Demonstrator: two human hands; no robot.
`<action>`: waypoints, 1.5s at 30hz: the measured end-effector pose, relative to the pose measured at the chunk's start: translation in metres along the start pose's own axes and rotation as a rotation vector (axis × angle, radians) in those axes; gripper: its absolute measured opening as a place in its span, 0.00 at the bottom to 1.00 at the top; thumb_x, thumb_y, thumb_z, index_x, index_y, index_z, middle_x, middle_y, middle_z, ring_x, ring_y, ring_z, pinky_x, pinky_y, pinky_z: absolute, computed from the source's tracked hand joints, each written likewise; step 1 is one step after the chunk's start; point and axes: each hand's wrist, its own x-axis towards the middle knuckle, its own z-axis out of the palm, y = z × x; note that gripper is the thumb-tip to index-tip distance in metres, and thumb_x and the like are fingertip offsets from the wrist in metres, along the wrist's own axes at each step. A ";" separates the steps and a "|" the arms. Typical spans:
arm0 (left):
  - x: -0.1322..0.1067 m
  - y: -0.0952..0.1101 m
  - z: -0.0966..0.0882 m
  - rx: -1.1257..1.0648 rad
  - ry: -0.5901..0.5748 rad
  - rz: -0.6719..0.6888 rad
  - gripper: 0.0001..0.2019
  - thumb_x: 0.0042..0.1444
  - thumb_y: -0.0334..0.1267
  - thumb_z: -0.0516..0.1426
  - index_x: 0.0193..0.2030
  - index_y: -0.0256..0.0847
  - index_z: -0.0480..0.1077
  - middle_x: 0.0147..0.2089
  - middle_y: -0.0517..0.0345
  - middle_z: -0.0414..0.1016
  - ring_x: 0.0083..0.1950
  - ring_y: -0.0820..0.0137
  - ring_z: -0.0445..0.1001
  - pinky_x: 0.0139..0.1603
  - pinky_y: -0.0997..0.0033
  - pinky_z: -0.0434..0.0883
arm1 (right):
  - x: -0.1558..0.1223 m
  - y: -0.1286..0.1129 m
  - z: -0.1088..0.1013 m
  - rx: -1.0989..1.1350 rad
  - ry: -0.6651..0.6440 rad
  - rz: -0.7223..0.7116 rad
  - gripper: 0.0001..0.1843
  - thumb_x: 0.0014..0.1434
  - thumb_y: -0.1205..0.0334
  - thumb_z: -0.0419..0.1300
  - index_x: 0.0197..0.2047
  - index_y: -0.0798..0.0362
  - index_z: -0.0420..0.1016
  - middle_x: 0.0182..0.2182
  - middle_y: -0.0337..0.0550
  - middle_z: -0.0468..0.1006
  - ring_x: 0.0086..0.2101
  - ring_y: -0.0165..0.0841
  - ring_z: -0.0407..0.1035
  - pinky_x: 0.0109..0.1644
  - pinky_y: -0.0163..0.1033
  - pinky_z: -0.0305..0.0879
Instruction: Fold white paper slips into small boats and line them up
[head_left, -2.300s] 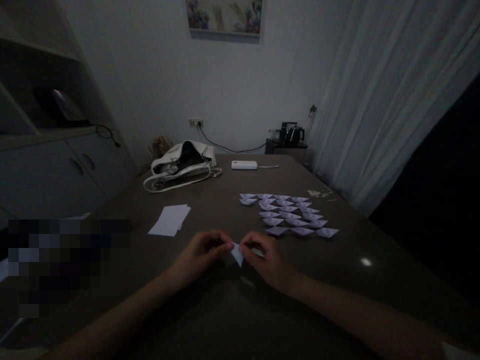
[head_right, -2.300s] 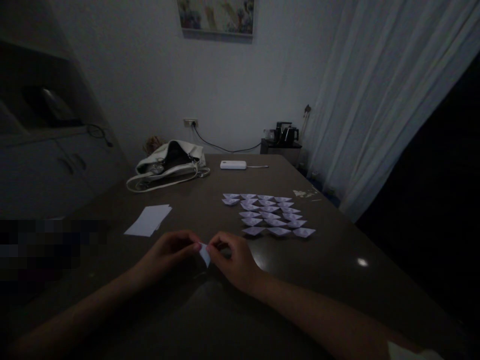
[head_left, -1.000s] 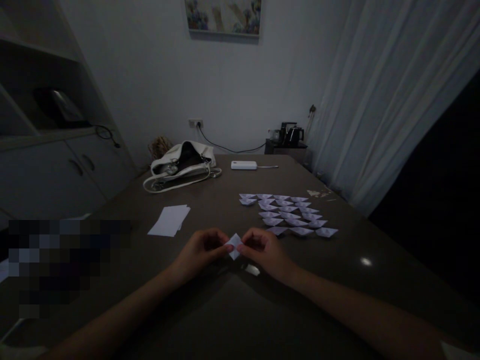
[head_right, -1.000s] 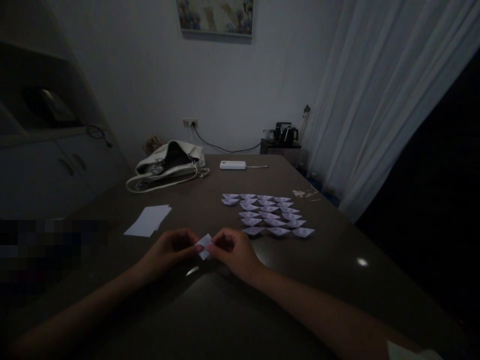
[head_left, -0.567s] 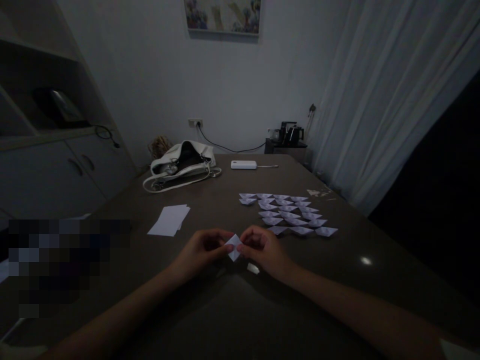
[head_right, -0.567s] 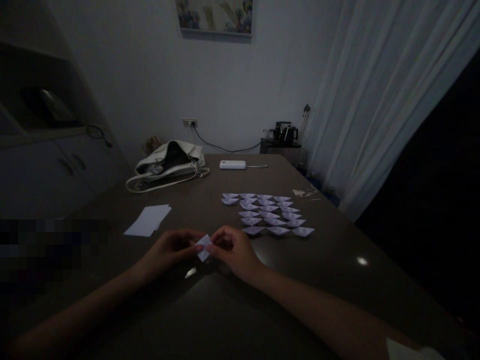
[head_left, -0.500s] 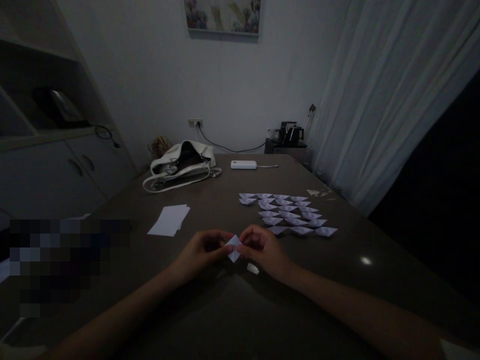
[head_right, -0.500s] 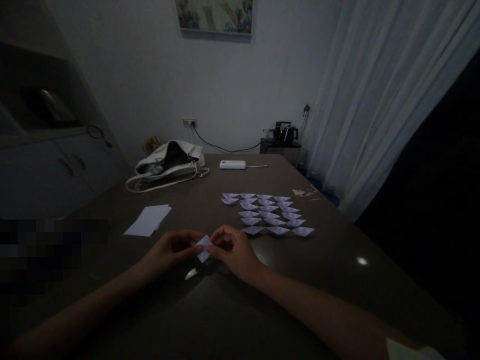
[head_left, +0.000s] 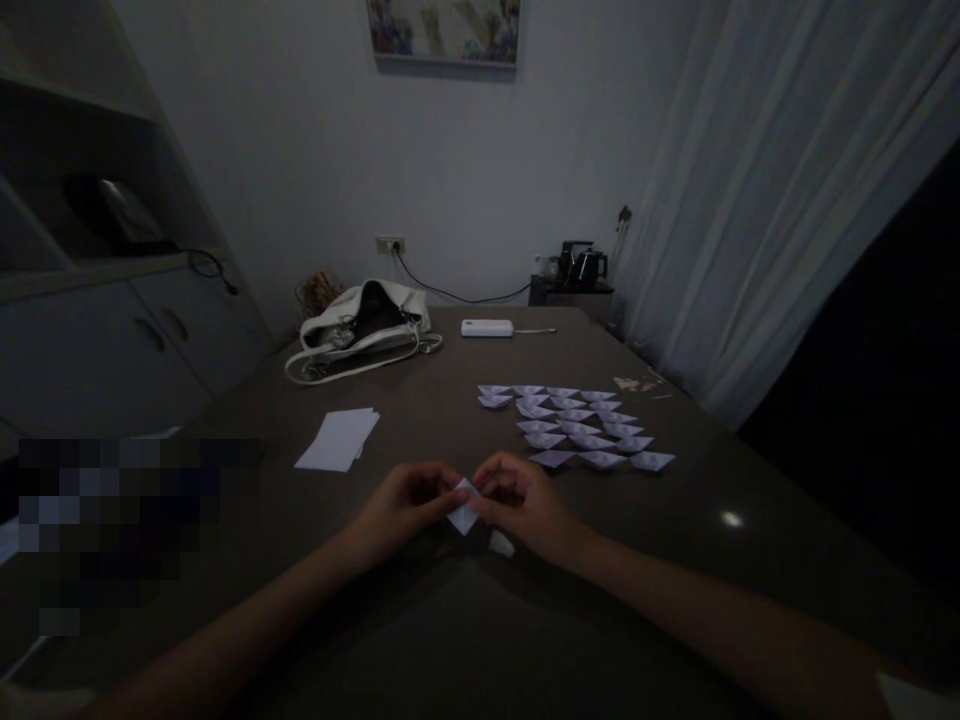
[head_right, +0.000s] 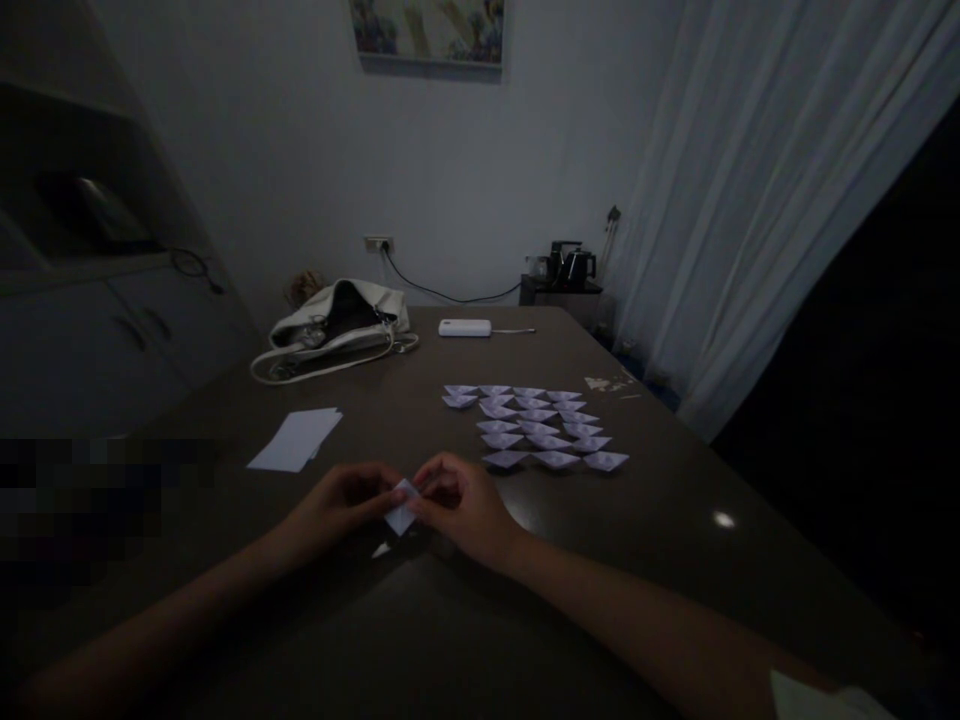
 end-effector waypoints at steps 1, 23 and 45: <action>0.000 0.000 0.000 -0.006 0.014 -0.002 0.13 0.52 0.44 0.60 0.35 0.33 0.73 0.30 0.55 0.77 0.31 0.70 0.74 0.32 0.74 0.68 | 0.000 0.001 0.000 -0.008 0.009 0.015 0.13 0.51 0.59 0.66 0.36 0.55 0.70 0.25 0.37 0.75 0.25 0.27 0.70 0.30 0.32 0.64; -0.002 0.002 0.004 0.117 0.073 -0.032 0.15 0.53 0.48 0.57 0.27 0.36 0.65 0.23 0.62 0.67 0.26 0.73 0.67 0.25 0.76 0.62 | -0.001 0.001 0.003 -0.188 -0.028 0.065 0.13 0.60 0.59 0.56 0.27 0.57 0.70 0.20 0.38 0.72 0.21 0.26 0.66 0.25 0.30 0.62; -0.005 0.009 -0.001 0.408 -0.048 0.071 0.14 0.59 0.45 0.52 0.32 0.36 0.70 0.27 0.60 0.69 0.29 0.71 0.66 0.29 0.75 0.61 | -0.003 -0.001 0.001 -0.363 0.052 0.002 0.15 0.60 0.58 0.55 0.23 0.54 0.64 0.19 0.35 0.65 0.22 0.26 0.61 0.25 0.31 0.55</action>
